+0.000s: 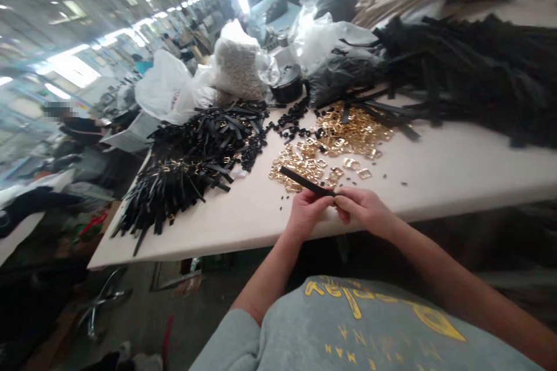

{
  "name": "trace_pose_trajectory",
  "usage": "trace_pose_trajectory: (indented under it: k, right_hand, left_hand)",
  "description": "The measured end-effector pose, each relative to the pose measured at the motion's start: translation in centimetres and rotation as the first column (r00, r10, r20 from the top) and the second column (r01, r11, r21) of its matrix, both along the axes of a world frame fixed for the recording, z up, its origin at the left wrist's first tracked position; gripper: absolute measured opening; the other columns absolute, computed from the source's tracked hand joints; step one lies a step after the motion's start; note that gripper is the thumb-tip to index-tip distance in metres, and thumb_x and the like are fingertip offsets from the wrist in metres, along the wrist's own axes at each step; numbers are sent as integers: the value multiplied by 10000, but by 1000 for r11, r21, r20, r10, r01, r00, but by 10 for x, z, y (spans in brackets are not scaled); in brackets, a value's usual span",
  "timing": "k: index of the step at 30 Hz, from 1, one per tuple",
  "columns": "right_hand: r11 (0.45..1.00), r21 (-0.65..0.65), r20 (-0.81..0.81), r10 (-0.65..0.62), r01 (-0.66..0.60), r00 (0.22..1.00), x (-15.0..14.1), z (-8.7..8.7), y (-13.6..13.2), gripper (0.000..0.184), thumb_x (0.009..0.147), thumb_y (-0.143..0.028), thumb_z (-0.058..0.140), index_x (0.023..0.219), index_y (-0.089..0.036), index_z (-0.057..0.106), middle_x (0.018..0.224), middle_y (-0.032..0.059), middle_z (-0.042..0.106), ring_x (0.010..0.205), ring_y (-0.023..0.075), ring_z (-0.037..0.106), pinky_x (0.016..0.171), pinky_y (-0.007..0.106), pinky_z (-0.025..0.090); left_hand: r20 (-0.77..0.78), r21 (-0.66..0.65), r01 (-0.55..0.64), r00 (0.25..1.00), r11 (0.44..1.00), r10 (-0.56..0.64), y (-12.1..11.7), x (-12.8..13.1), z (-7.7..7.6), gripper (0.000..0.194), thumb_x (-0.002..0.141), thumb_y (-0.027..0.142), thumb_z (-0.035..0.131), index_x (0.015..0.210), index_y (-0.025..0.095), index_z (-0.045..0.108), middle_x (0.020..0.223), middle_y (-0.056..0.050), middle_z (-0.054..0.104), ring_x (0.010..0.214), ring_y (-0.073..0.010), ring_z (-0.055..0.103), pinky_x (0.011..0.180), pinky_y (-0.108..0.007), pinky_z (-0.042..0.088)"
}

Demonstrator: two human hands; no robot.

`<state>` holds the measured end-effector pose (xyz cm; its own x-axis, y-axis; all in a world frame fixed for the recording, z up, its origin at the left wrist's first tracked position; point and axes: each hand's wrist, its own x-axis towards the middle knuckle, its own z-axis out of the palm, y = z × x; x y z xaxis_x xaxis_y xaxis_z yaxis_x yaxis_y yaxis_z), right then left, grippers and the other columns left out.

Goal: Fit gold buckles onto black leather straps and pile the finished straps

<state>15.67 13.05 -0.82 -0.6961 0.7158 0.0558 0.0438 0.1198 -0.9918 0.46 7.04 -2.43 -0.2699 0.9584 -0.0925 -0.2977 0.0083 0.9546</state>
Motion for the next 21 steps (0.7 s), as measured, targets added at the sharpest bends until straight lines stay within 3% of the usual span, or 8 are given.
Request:
trace_pose_trajectory:
  k: [5,9,16,18,21]
  right_hand:
    - [983,138,113,-133,117,985,-6,-2,-3,381,887,-546,498,722,-227,627,526,1,593,490,163,553,538,290,473]
    - [961,198,128,-221,193,967,-7,-5,-5,347,853,-543,520,694,-256,631,509,4,590,473,187,563,500,304,485]
    - [939,241,147,-285,245,947,-9,-9,-6,259,792,-530,580,656,-321,651,515,11,606,473,228,586,507,357,505]
    - [930,247,151,-315,272,937,-7,-11,-5,216,778,-550,589,670,-378,663,559,26,638,527,261,630,573,403,533]
    - [879,336,121,-397,339,910,5,-23,7,104,762,-564,600,832,-526,667,772,71,728,764,337,705,694,486,539]
  left_hand:
    - [12,-61,-68,998,996,69,3,4,11,385,693,484,779,894,156,788,755,-45,712,656,-131,584,717,-288,481]
    - [28,-107,-84,996,991,87,5,5,17,432,630,518,804,829,135,786,661,-34,644,618,-128,511,659,-285,430]
    - [67,-100,-22,997,995,29,8,5,8,471,566,540,831,812,141,784,694,-35,654,647,-137,532,695,-299,449]
    - [93,-95,-36,995,995,45,8,6,4,470,566,541,834,821,150,788,713,-45,673,644,-142,550,693,-303,463]
    - [179,-92,-117,975,989,132,9,-1,1,476,572,538,842,816,132,789,739,-71,698,604,-135,566,648,-291,474]
